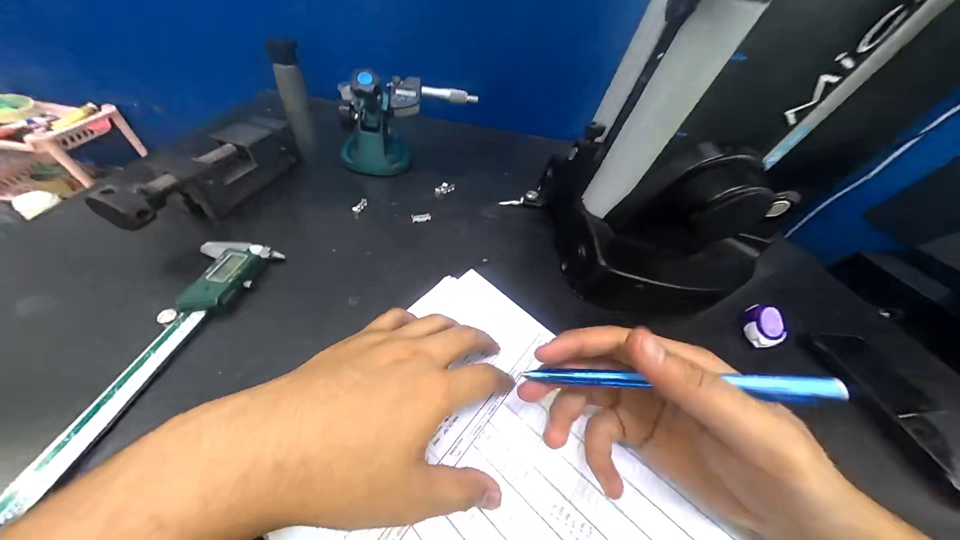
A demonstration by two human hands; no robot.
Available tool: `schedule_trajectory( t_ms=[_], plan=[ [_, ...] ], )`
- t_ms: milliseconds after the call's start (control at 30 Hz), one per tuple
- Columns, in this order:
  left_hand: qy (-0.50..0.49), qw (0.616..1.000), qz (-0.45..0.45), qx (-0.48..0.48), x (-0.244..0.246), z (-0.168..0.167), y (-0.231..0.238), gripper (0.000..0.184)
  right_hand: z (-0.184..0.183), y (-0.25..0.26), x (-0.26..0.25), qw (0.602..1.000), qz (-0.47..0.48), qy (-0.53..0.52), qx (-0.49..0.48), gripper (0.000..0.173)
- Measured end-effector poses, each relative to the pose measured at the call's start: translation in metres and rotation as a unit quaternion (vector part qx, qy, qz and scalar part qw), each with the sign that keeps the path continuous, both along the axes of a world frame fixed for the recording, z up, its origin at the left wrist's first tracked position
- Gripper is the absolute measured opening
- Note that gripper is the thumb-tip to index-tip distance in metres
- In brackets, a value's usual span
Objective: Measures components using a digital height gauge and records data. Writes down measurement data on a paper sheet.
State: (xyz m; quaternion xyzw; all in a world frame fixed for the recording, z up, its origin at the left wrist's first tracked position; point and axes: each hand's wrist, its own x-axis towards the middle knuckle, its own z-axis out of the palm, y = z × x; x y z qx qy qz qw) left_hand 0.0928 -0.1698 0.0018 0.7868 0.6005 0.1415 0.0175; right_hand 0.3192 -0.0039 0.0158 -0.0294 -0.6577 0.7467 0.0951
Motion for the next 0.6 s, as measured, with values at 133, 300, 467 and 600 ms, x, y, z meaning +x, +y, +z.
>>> schedule_trajectory(
  t_ms=[133, 300, 467, 600],
  plan=[
    [-0.008, 1.000, 0.014, 0.002, 0.004, 0.001, 0.000, 0.061, -0.013, -0.004, -0.003, 0.992, -0.005, 0.032, 0.123, 0.016],
    [0.005, 1.000, 0.029, -0.004, 0.011, 0.003, -0.002, 0.062, -0.017, 0.008, -0.004, 0.973, 0.033, 0.032, 0.228, 0.011],
    [0.002, 0.999, 0.037, -0.008, 0.015, 0.005, -0.005, 0.060, -0.016, 0.010, -0.007, 0.952, 0.055, 0.042, 0.299, 0.011],
    [0.004, 0.998, 0.034, 0.053, 0.016, -0.006, -0.005, 0.061, -0.016, 0.004, -0.015, 0.951, 0.051, 0.039, 0.302, 0.011]
  ],
)
